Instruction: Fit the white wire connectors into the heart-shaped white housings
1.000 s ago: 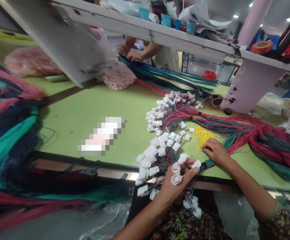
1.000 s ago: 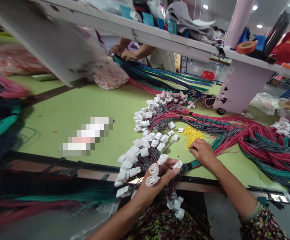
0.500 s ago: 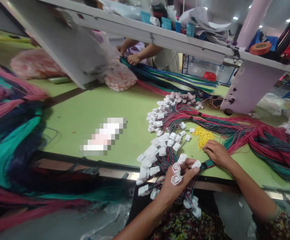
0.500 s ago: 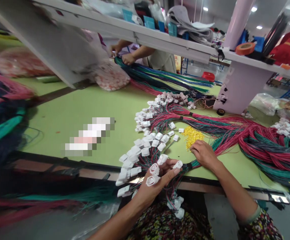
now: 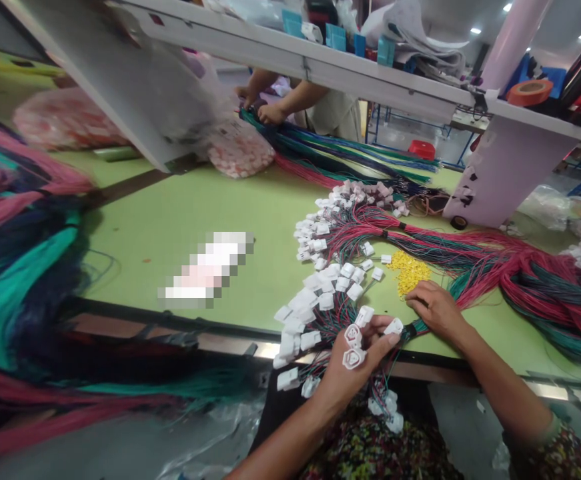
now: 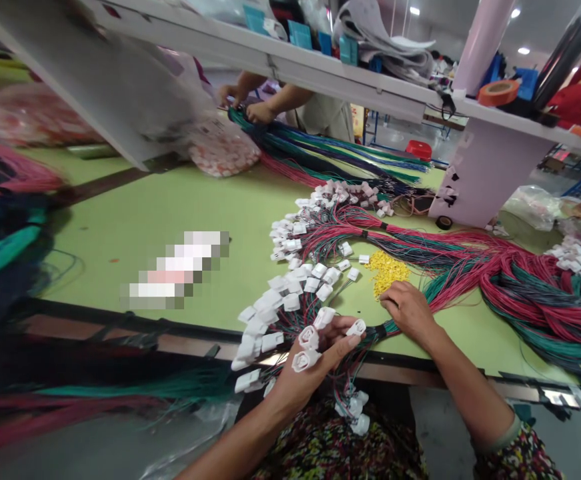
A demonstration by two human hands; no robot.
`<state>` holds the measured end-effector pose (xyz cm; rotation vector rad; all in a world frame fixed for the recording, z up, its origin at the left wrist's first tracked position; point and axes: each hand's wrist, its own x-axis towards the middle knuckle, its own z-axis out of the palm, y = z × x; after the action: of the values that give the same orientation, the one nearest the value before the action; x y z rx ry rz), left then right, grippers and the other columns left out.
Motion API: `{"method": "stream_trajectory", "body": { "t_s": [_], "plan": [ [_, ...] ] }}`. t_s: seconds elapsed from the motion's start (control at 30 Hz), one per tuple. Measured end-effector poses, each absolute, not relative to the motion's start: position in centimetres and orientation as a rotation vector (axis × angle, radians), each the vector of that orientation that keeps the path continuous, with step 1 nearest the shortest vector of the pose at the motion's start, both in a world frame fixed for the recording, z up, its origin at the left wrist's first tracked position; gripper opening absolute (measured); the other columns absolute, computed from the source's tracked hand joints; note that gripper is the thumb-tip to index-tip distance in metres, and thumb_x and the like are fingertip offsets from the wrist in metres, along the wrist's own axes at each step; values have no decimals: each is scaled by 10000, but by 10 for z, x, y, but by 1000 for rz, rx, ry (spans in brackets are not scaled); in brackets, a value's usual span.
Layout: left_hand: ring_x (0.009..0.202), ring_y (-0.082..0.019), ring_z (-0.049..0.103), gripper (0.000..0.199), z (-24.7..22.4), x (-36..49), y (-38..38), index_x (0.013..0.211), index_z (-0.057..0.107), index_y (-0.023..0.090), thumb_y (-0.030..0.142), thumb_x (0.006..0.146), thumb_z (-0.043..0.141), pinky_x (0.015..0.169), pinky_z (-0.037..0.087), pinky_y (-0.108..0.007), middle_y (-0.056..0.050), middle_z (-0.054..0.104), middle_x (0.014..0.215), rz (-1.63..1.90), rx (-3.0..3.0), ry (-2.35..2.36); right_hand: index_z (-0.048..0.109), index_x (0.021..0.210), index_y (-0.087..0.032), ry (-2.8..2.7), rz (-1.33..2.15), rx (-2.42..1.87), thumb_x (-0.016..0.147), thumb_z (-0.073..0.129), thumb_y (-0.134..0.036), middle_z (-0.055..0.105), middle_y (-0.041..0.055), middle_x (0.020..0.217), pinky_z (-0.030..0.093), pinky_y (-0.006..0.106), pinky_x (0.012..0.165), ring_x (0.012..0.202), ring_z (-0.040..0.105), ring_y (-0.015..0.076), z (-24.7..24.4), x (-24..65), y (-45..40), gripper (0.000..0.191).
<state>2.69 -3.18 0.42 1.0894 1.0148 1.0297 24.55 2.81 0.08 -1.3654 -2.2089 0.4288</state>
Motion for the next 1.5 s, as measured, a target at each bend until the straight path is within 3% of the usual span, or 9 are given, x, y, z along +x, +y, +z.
{"method": "stream_trajectory", "body": {
  "t_s": [0.1,0.23,0.5,0.7,1.03,1.23,1.37,1.5],
  "plan": [
    [757,-227,694,305,9,25,-34,1007,726,168,365,778,764,715,561,-352,-82,789,911,1044,1109,1042,728,915,-210,-2098,529,-1290,958,626,-204,707,48,884,531,328,777,846,663,198,16,234,13,111],
    [845,-244,714,234,10,23,-37,983,731,180,320,796,745,790,572,-356,-71,791,919,1133,1179,1031,721,944,-221,-1887,736,-1134,983,619,-254,693,39,888,541,306,740,839,658,186,41,214,-19,114],
    [787,-223,742,172,2,23,-40,975,757,184,254,821,729,735,603,-324,-58,811,886,1260,1415,1073,679,1062,-220,-2068,335,-977,1013,547,-172,677,48,877,513,339,717,803,618,190,53,203,-40,149],
    [795,-220,760,144,1,24,-40,965,770,177,213,832,727,768,615,-325,-67,820,894,1342,1528,1058,677,1081,-210,-2088,319,-946,994,569,-128,670,50,895,505,329,725,811,605,181,51,205,-41,162],
    [792,-199,774,131,1,22,-40,949,789,192,158,832,741,758,617,-277,-48,828,896,1400,1617,1016,721,902,-230,-1694,949,-1133,890,740,-218,676,-6,831,496,239,684,764,618,130,45,206,-38,25],
    [696,-198,758,119,4,25,-39,930,799,185,176,820,754,665,598,-265,-45,828,833,1323,1581,987,717,936,-216,-1426,1369,-1099,841,792,-350,697,5,861,548,264,740,793,659,144,36,207,-31,180],
    [738,-215,760,126,9,25,-37,942,780,167,204,828,744,695,601,-285,-61,823,853,1268,1519,976,734,1009,-224,-1577,1274,-1052,885,744,-393,665,30,946,540,279,741,843,644,159,40,207,-32,210],
    [761,-217,742,196,14,22,-36,975,759,161,241,796,779,719,597,-306,-75,801,878,1242,1528,954,704,1039,-232,-1787,917,-1096,886,739,-274,659,48,978,526,295,748,876,619,181,48,218,-42,162]
  ]
}}
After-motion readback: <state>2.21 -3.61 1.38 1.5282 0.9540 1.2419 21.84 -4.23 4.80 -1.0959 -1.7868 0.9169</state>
